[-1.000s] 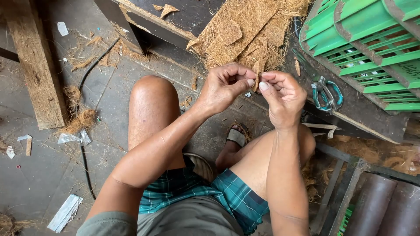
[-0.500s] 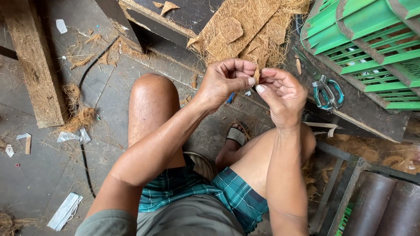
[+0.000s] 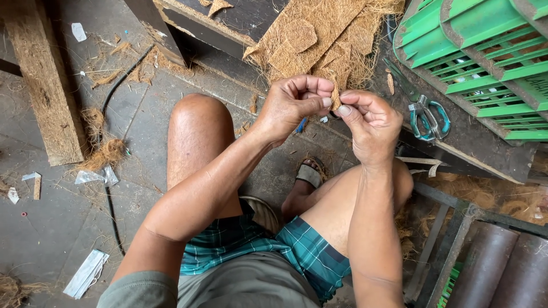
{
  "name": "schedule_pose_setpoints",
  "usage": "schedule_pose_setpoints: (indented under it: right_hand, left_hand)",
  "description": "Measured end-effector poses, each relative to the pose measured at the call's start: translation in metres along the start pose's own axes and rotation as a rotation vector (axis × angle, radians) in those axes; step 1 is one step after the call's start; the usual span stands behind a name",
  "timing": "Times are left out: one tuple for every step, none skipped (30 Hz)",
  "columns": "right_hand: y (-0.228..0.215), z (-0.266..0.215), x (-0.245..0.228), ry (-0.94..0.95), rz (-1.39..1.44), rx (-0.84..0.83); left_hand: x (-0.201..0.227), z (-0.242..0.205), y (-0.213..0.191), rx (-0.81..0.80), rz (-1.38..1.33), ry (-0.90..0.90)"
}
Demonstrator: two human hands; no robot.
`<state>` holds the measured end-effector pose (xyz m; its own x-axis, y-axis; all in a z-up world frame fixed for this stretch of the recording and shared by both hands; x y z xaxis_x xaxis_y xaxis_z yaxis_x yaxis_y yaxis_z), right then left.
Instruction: Trimming the edges of small, pre-cut fibrous shapes using scissors to refine their shape.
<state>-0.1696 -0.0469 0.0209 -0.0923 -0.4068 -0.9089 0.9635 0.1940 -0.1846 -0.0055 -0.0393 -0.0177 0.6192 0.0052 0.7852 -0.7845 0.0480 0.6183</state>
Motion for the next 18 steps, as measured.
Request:
schedule_pose_setpoints:
  right_hand:
    - [0.000, 0.000, 0.001, 0.002, 0.000, 0.000]
    - [0.001, 0.000, 0.002, -0.007, 0.007, 0.009]
    - [0.001, 0.000, 0.002, -0.017, 0.014, 0.017]
    - [0.002, 0.001, 0.000, -0.017, 0.014, 0.017]
    - [0.002, 0.001, -0.004, -0.037, -0.017, 0.026]
    - [0.003, 0.002, -0.007, -0.056, -0.048, 0.034]
    - [0.003, 0.001, -0.004, -0.056, -0.048, 0.034]
    - [0.003, 0.001, -0.001, -0.062, -0.019, 0.038]
    - [0.003, 0.001, 0.001, -0.068, 0.008, 0.042]
    - [0.004, 0.001, 0.000, -0.069, 0.007, 0.042]
    - [0.006, 0.001, -0.002, -0.076, -0.011, 0.049]
    - [0.008, 0.001, -0.003, -0.083, -0.028, 0.056]
    - [0.007, 0.002, -0.004, -0.084, -0.030, 0.057]
    - [0.004, 0.003, -0.004, -0.079, -0.024, 0.075]
    - [0.002, 0.004, -0.005, -0.073, -0.016, 0.092]
    - [0.000, 0.004, -0.004, -0.072, -0.015, 0.091]
    - [-0.004, 0.004, -0.003, -0.060, 0.002, 0.138]
    - [-0.008, 0.004, -0.002, -0.047, 0.020, 0.185]
  left_hand:
    - [0.000, -0.001, 0.001, 0.001, -0.001, -0.001]
    - [0.001, -0.002, 0.002, -0.004, 0.000, -0.002]
    - [0.001, -0.002, 0.003, -0.009, 0.001, -0.001]
    - [0.004, -0.003, 0.005, -0.009, 0.001, -0.001]
    - [0.007, -0.004, 0.008, -0.026, 0.029, 0.017]
    - [0.011, -0.006, 0.010, -0.044, 0.057, 0.034]
    - [0.008, -0.005, 0.008, -0.044, 0.057, 0.034]
    - [0.007, -0.004, 0.007, -0.071, 0.177, 0.095]
    - [0.006, -0.004, 0.006, -0.100, 0.296, 0.157]
    - [0.010, -0.005, 0.010, -0.101, 0.296, 0.157]
    - [0.016, -0.007, 0.013, -0.085, 0.343, 0.183]
    - [0.022, -0.009, 0.016, -0.070, 0.390, 0.210]
    - [0.021, -0.009, 0.014, -0.071, 0.389, 0.210]
    - [0.020, -0.008, 0.010, -0.038, 0.370, 0.201]
    - [0.019, -0.008, 0.006, -0.002, 0.351, 0.190]
    - [0.017, -0.007, 0.005, -0.002, 0.351, 0.189]
    - [0.015, -0.005, 0.004, 0.021, 0.312, 0.189]
    - [0.014, -0.002, 0.002, 0.044, 0.273, 0.188]
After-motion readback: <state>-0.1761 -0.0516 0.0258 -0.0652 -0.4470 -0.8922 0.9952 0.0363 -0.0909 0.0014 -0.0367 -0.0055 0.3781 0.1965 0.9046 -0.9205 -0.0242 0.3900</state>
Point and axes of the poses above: each hand's wrist, its own z-axis towards the middle knuckle, its own y-axis out of the palm, x = y × z, the point moved 3 cm from there along z, towards the middle knuckle
